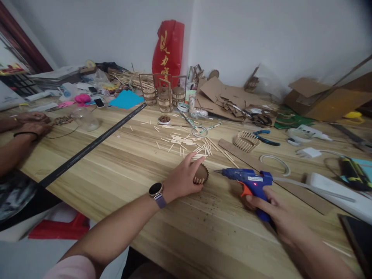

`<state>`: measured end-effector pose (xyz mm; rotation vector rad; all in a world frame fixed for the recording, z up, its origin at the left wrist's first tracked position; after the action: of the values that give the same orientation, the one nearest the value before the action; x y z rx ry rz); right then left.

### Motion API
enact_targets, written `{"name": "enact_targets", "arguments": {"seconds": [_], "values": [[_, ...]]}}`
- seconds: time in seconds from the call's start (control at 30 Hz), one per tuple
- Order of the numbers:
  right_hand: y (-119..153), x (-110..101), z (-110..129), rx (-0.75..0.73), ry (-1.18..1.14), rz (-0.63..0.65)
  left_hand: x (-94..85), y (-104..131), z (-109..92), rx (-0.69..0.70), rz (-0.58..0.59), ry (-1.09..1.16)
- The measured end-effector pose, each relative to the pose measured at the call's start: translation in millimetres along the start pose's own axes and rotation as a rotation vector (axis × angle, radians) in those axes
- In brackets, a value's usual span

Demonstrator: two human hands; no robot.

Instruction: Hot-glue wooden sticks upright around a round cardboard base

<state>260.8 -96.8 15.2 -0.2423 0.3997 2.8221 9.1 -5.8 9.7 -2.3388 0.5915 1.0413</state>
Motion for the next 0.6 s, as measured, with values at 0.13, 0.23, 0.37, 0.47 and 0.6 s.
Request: {"name": "enact_targets", "arguments": {"seconds": [0.13, 0.23, 0.37, 0.47, 0.6], "values": [[2.0, 9.3, 4.6, 0.022, -0.07, 0.061, 0.6, 0.7, 0.4, 0.008, -0.003, -0.009], [4.1, 14.3, 11.8, 0.001, -0.069, 0.072, 0.6, 1.2, 0.4, 0.01, -0.001, -0.026], [4.3, 14.6, 6.2, 0.04, 0.048, 0.088, 0.3, 1.1, 0.1, 0.001, 0.004, -0.039], [4.2, 15.3, 0.6, -0.044, 0.247, 0.122, 0.2, 0.5, 0.3, 0.001, 0.004, -0.037], [6.2, 21.4, 6.1, -0.232, 0.444, 0.162, 0.3, 0.4, 0.7, 0.001, 0.009, -0.037]]}}
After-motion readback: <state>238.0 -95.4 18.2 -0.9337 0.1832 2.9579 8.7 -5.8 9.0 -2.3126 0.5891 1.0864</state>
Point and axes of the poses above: each hand's wrist, its own y-axis away from the middle knuckle, its own x-axis out of the palm, z = x × y, the point moved 1 cm from there along -y, towards the middle knuckle, and after that the axes turned 1 degree about -x, right-handed, at the moved point
